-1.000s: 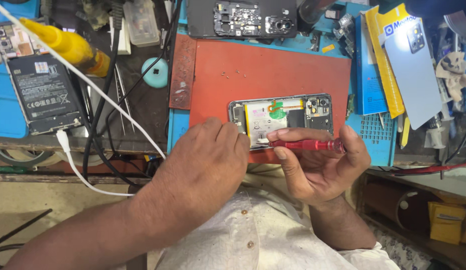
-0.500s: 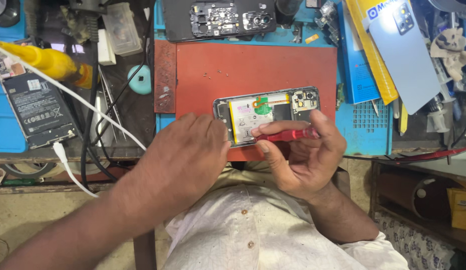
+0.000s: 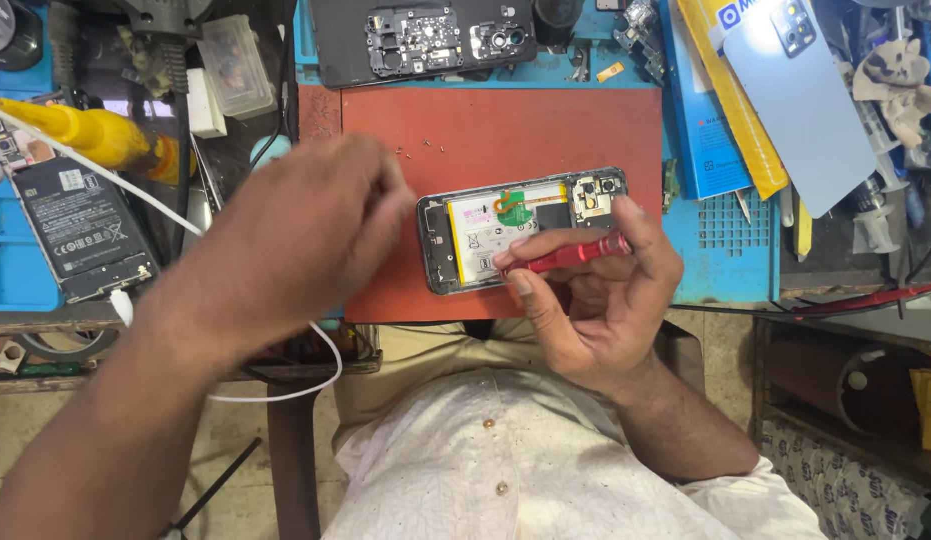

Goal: The person removes the back cover of a light blue smartphone using a yellow plastic pry tool, then uses a red screwdriver to remove several screws from the internal frame. Screws are placed into a small transparent container. The person continues to unscrew components inside the phone chassis.

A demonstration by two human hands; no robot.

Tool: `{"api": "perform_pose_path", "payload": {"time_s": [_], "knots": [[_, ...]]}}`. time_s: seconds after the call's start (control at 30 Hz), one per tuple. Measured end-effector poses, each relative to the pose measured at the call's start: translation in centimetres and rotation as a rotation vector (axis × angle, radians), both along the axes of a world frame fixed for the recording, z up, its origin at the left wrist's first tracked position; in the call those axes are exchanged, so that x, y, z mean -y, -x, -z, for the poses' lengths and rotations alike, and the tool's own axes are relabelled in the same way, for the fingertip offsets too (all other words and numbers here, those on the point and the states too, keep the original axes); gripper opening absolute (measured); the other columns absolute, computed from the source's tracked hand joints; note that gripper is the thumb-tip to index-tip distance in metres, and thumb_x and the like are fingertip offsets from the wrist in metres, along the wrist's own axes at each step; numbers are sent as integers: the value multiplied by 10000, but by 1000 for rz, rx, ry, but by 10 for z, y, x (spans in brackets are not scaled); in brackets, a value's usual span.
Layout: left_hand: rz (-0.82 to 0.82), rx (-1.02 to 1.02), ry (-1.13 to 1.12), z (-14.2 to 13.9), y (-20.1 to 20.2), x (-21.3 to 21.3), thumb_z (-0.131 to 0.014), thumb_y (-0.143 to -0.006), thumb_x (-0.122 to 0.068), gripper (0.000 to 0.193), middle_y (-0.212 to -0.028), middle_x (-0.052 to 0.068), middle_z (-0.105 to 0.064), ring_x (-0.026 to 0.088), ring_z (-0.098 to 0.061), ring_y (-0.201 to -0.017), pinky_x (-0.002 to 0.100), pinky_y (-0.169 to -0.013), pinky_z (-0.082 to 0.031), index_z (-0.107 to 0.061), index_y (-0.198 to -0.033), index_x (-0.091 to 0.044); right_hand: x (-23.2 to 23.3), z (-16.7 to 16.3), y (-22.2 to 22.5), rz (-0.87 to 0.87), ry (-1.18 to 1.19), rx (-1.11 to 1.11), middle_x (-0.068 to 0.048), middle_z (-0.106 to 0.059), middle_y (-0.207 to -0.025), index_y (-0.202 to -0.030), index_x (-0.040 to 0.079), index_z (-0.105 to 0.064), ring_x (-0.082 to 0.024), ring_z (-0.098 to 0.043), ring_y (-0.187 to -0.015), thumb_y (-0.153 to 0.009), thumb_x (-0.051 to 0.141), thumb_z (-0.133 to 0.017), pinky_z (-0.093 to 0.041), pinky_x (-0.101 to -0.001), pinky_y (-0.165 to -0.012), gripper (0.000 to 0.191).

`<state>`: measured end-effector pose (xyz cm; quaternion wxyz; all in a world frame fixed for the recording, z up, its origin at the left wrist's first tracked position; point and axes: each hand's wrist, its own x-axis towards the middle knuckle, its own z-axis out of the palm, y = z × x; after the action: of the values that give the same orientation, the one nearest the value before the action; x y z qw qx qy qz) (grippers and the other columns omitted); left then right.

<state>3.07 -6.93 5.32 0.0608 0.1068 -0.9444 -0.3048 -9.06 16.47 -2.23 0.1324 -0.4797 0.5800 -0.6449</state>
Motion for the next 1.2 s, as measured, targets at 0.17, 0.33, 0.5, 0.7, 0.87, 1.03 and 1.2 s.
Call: {"api": "perform_pose_path", "payload": {"time_s": [0.17, 0.33, 0.5, 0.7, 0.87, 1.03, 1.2], "knots": [[0, -104, 108, 11, 20, 17, -625, -1027, -140, 146, -945, 191, -665, 404, -646, -936, 508, -826, -507, -613, -991, 2, -1, 2, 1, 4, 10, 7, -197, -680, -1116, -1630, 199, -139, -214, -735, -1008, -1075, -101, -626, -655, -307, -890, 797], [-70, -6, 67, 13, 28, 16, -609, -1025, -132, 138, -938, 192, -663, 396, -647, -914, 509, -808, -503, -623, -981, -3, -2, 4, 1, 6, 23, 21, -197, -674, -1114, -1630, 198, -140, -213, -732, -1011, -1074, -102, -629, -656, -323, -912, 799], [-57, -12, 57, 14, 26, 19, -559, -1037, -81, 113, -935, 188, -666, 387, -656, -909, 498, -805, -511, -628, -999, -1, -2, 5, 2, -10, 30, 32, -200, -672, -1121, -1630, 203, -136, -216, -734, -1023, -1076, -101, -622, -662, -324, -914, 797], [-2, -148, 79, 14, 21, 20, -562, -1073, -29, 86, -978, 186, -675, 386, -672, -928, 485, -811, -532, -622, -1026, 10, -3, 4, 2, -7, 17, 37, -204, -676, -1119, -1591, 195, -136, -212, -731, -1011, -1078, -105, -621, -656, -309, -893, 767], [-33, -205, 98, 0, -1, 3, -656, -983, -47, 86, -956, 181, -664, 379, -664, -899, 467, -780, -524, -629, -1049, 0, -2, 2, 1, 5, 12, 23, -200, -680, -1115, -1586, 190, -131, -208, -734, -992, -1080, -100, -629, -655, -294, -865, 767], [-80, -94, -18, -4, -17, -20, -696, -935, -96, 116, -933, 124, -687, 334, -673, -848, 439, -725, -533, -662, -1028, -35, 0, 2, 0, 27, 4, 19, -204, -679, -1109, -1585, 176, -132, -216, -740, -986, -1074, -96, -636, -662, -297, -855, 767], [1, -55, -37, -2, -24, -36, -751, -888, -197, 169, -893, 92, -697, 309, -674, -822, 434, -713, -537, -706, -972, -57, -1, 4, 1, 23, 3, 9, -207, -685, -1106, -1625, 182, -132, -214, -742, -984, -1073, -91, -638, -654, -289, -847, 796]]}}
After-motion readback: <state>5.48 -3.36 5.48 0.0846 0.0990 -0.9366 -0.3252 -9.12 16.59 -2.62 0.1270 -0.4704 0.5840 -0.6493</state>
